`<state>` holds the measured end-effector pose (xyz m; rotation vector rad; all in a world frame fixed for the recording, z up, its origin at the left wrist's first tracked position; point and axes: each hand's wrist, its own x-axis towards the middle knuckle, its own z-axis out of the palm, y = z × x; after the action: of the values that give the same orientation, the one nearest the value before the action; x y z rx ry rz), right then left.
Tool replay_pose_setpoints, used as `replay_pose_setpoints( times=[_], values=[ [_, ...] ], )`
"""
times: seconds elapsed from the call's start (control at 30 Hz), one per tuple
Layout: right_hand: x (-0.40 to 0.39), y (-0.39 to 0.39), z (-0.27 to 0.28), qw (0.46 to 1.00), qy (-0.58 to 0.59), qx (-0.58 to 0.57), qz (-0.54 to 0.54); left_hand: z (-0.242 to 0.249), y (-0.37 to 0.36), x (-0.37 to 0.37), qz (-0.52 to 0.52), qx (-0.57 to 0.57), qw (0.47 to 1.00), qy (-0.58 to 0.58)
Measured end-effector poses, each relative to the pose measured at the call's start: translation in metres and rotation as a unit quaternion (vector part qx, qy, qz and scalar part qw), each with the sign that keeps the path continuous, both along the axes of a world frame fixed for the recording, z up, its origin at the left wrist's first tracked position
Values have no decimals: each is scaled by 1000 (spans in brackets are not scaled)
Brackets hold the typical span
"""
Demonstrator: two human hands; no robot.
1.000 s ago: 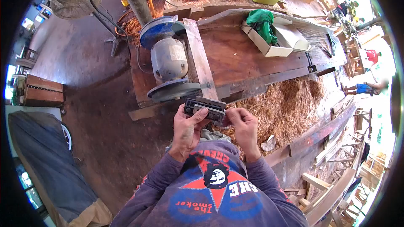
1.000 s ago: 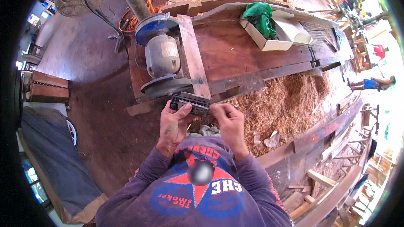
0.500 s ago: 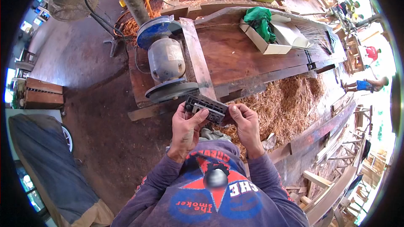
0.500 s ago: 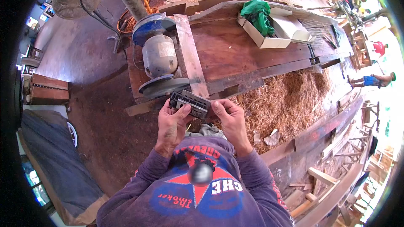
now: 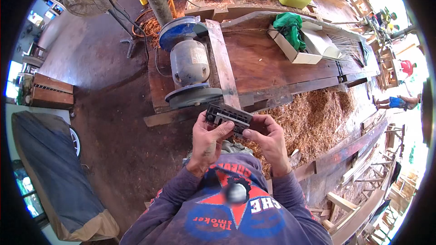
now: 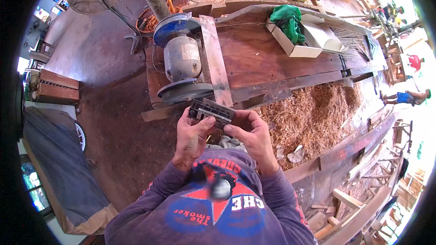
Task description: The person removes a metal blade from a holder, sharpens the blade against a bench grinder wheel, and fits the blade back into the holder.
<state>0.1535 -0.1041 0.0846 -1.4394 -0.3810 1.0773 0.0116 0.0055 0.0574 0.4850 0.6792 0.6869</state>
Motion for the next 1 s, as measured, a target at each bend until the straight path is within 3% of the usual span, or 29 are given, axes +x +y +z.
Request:
replay_pose_setpoints(
  times=[0.17,0.2,0.23,0.3,0.37,0.47,0.77,0.83,0.9,0.93,0.97,1.0],
  values=[
    [20,-4,-35,987,116,91,61,-2,7,-3,-12,-41,999,-12],
    [18,-7,-46,992,30,59,110,-2,9,-2,-20,-57,998,-21],
    [14,-6,-56,982,18,99,159,-1,11,-2,-7,-56,998,-26],
    [2,-8,-63,978,96,156,102,2,14,-3,-42,-64,997,-10],
    [-4,-4,-78,979,88,166,84,10,15,-1,-36,-80,995,-41],
    [-24,9,-57,966,119,228,12,10,15,-2,-33,-91,994,-58],
    [-17,-6,-73,971,177,149,-65,12,12,-9,-70,-75,994,-35],
    [-10,-11,-70,983,119,121,74,8,12,-13,-91,-64,993,-28],
    [-5,-11,-70,986,91,66,119,2,9,-15,-114,-53,992,-22],
    [1,-10,-70,922,343,89,156,0,7,-15,-120,-54,991,-31],
    [4,-11,-70,794,570,107,179,-1,5,-16,-127,-56,990,-40],
    [3,-13,-68,772,613,69,154,-1,4,-17,-129,-59,989,-42]
  ],
)
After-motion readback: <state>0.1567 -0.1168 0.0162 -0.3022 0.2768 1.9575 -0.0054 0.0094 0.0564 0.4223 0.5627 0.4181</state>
